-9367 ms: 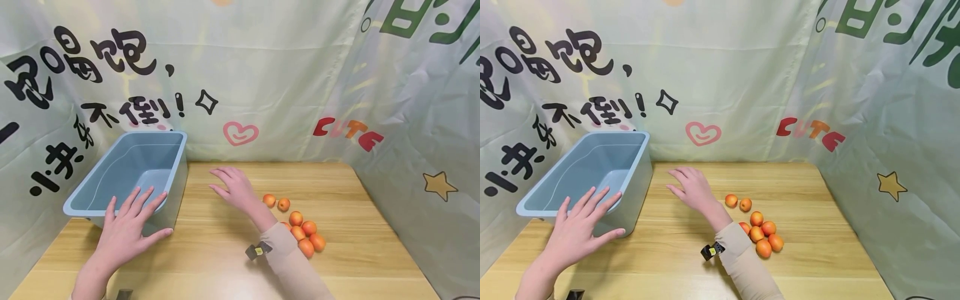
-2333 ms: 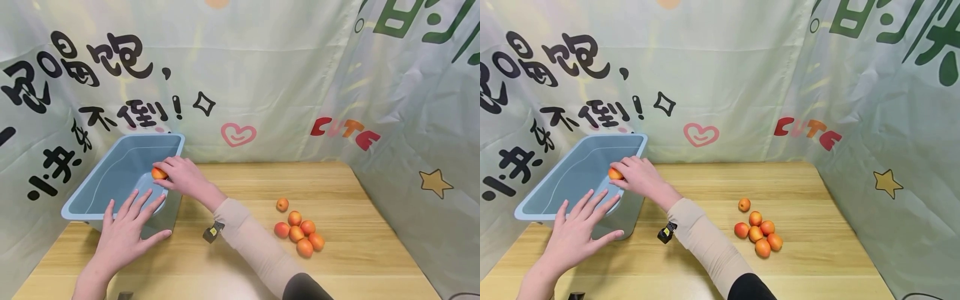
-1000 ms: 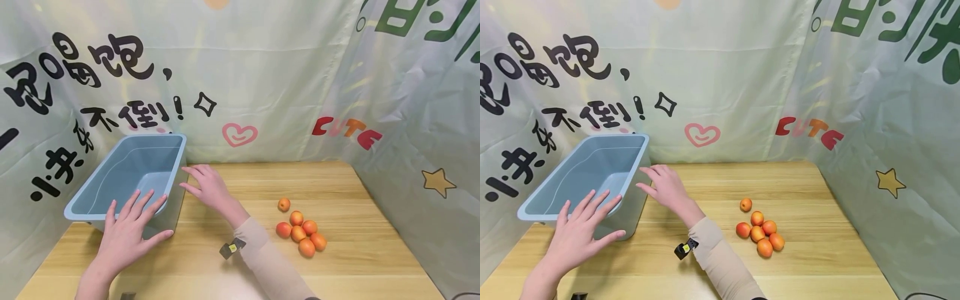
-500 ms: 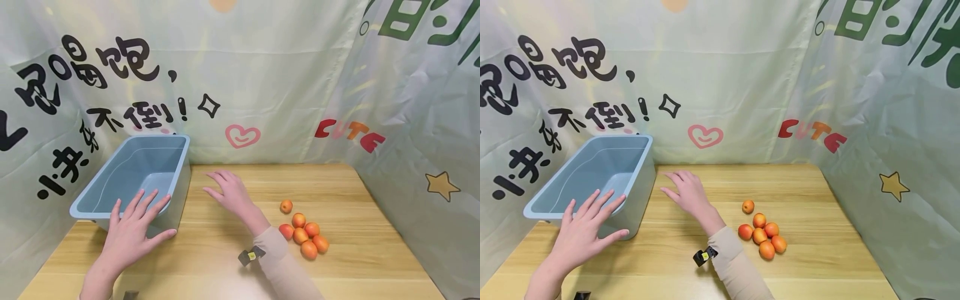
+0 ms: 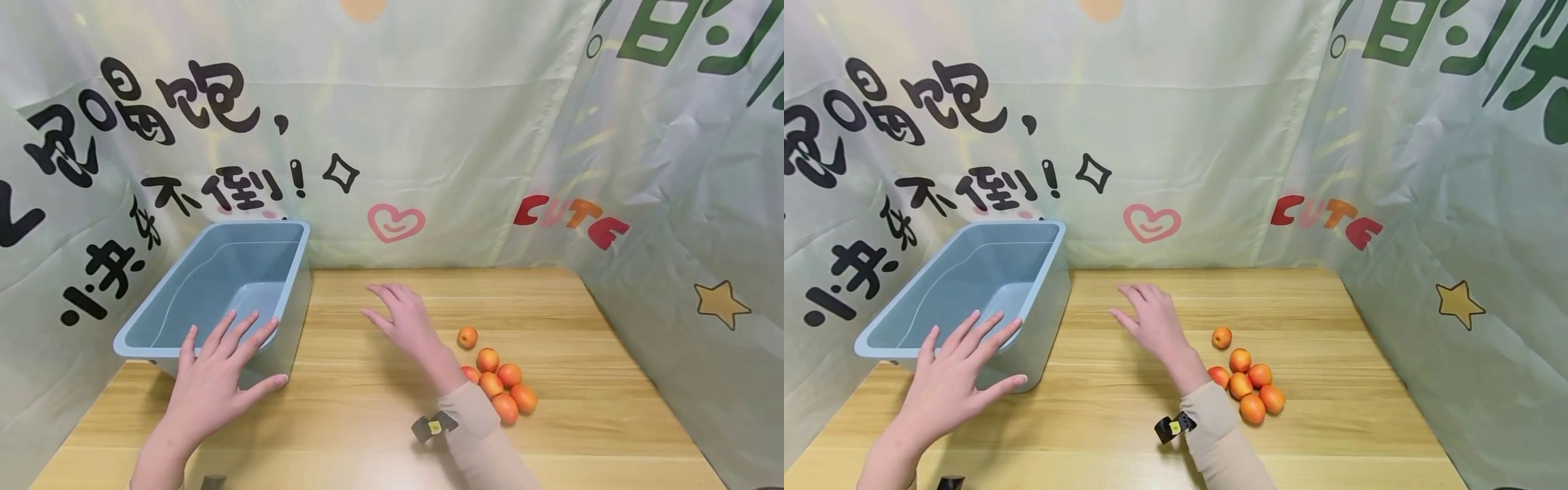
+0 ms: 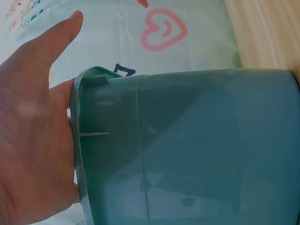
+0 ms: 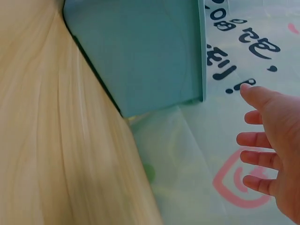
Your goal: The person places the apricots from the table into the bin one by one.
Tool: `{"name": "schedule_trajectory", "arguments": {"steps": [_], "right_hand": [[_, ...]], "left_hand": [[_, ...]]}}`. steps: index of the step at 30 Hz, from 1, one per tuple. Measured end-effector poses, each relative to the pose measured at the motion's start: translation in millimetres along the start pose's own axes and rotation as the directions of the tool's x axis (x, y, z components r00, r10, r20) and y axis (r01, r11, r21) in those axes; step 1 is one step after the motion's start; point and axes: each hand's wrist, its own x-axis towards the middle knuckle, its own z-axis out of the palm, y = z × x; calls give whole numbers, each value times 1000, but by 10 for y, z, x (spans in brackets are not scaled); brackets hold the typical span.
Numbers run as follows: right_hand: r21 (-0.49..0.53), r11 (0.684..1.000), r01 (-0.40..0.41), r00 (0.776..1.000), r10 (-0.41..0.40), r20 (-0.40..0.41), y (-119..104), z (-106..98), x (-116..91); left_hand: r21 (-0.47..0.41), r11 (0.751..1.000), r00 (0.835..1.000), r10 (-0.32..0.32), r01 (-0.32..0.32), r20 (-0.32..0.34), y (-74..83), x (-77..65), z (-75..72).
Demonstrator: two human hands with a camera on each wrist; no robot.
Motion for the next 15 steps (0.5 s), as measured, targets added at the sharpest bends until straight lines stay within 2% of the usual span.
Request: {"name": "schedule_trajectory", "arguments": {"steps": [15], "right_hand": [[-29, 990, -137, 990, 138, 22, 349, -191, -296]], "left_hand": [[8, 1000, 1000, 0, 0, 10, -5, 10, 9]]}}
